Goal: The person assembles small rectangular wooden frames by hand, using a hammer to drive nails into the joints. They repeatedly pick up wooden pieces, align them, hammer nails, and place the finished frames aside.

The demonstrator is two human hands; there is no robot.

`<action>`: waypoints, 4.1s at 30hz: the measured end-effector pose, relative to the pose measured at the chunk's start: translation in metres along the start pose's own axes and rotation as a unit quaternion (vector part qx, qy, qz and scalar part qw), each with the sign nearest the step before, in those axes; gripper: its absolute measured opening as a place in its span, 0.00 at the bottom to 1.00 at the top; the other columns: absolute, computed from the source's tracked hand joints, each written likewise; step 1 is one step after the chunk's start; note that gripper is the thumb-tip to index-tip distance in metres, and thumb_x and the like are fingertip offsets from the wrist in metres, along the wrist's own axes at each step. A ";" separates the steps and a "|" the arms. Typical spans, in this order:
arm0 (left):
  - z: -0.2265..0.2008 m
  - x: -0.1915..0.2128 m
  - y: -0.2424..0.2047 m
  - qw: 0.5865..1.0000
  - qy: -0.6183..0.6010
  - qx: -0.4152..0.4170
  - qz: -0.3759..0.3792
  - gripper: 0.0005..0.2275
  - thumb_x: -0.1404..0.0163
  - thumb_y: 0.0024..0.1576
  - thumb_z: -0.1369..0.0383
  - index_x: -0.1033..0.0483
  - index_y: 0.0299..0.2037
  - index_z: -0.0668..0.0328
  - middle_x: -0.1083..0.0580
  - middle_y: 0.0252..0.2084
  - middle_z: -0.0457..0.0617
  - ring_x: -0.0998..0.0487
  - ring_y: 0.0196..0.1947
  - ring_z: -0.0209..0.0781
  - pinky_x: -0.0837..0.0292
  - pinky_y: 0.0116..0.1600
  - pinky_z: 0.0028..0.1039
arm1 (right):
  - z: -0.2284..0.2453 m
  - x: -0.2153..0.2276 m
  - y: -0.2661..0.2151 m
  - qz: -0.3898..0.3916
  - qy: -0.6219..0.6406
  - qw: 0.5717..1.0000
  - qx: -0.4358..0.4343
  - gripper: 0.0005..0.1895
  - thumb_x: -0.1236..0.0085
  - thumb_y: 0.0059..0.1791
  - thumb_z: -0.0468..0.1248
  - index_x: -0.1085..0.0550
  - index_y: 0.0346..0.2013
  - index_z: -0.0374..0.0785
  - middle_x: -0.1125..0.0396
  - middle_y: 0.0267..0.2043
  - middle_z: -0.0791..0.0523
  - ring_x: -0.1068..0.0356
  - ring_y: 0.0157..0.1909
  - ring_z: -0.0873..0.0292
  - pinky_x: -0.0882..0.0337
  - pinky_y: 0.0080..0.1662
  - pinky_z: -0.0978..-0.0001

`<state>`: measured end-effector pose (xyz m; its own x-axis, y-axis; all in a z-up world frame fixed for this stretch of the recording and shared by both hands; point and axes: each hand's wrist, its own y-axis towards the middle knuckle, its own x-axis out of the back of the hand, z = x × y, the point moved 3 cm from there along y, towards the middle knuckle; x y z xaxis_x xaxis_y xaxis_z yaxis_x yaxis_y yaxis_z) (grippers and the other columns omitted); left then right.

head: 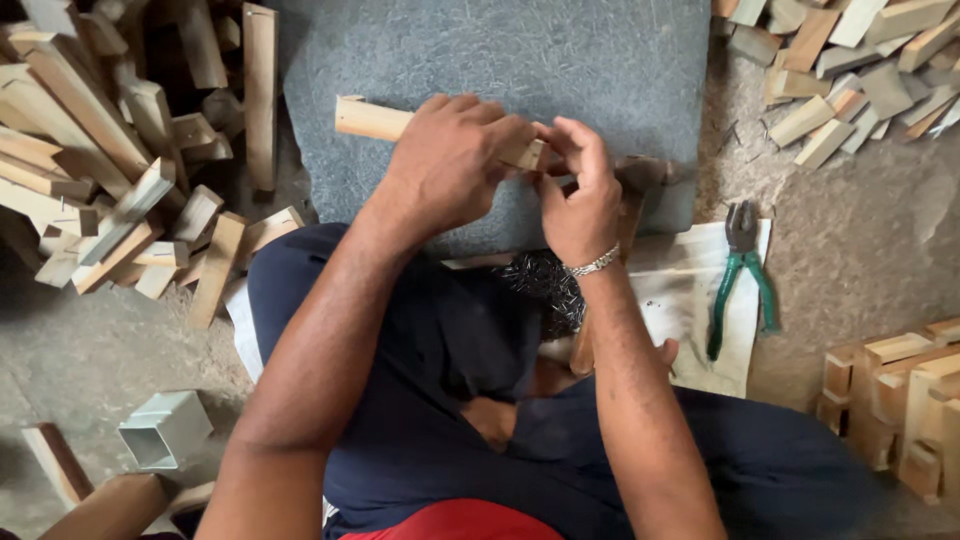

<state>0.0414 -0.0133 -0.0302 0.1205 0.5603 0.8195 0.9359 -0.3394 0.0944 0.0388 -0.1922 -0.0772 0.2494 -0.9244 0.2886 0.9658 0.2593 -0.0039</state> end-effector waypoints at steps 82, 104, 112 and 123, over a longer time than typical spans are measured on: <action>0.020 -0.037 -0.002 0.990 -0.073 0.066 -0.106 0.57 0.32 0.43 0.70 0.70 0.75 0.61 0.23 0.26 0.59 0.22 0.29 0.63 0.28 0.38 0.48 | 0.204 0.131 -0.140 -0.198 -0.040 0.975 0.087 0.15 0.47 0.55 0.33 0.36 0.55 0.35 0.37 0.26 0.58 0.37 0.22 0.66 0.37 0.23 0.74; 0.023 -0.047 -0.001 0.988 -0.066 0.078 -0.112 0.57 0.33 0.44 0.74 0.71 0.76 0.62 0.23 0.25 0.57 0.21 0.29 0.58 0.27 0.39 0.47 | 0.130 0.057 -0.143 -0.336 -0.377 0.817 0.278 0.11 0.49 0.62 0.37 0.36 0.56 0.37 0.37 0.44 0.53 0.33 0.33 0.50 0.29 0.41 0.59; 0.025 -0.047 -0.007 0.988 -0.073 0.071 -0.117 0.57 0.31 0.43 0.70 0.69 0.75 0.64 0.22 0.28 0.58 0.22 0.29 0.61 0.28 0.38 0.48 | 0.074 0.022 -0.161 -0.156 -0.143 0.964 -0.158 0.12 0.44 0.51 0.32 0.34 0.44 0.29 0.35 0.24 0.55 0.35 0.20 0.59 0.35 0.24 0.63; -0.019 0.046 -0.029 0.872 -0.430 -0.057 -0.227 0.16 0.40 0.58 0.73 0.27 0.55 0.62 0.23 0.47 0.53 0.20 0.49 0.45 0.22 0.55 0.34 | -0.017 0.053 -0.155 -0.101 0.205 0.894 -0.385 0.10 0.43 0.50 0.32 0.35 0.42 0.39 0.42 0.18 0.61 0.43 0.14 0.66 0.38 0.17 0.70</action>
<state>0.0131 0.0084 0.0153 -0.0044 0.9992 -0.0390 0.9185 0.0195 0.3950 -0.0968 -0.2860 -0.0781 -0.0831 -0.9964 -0.0160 0.7180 -0.0487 -0.6944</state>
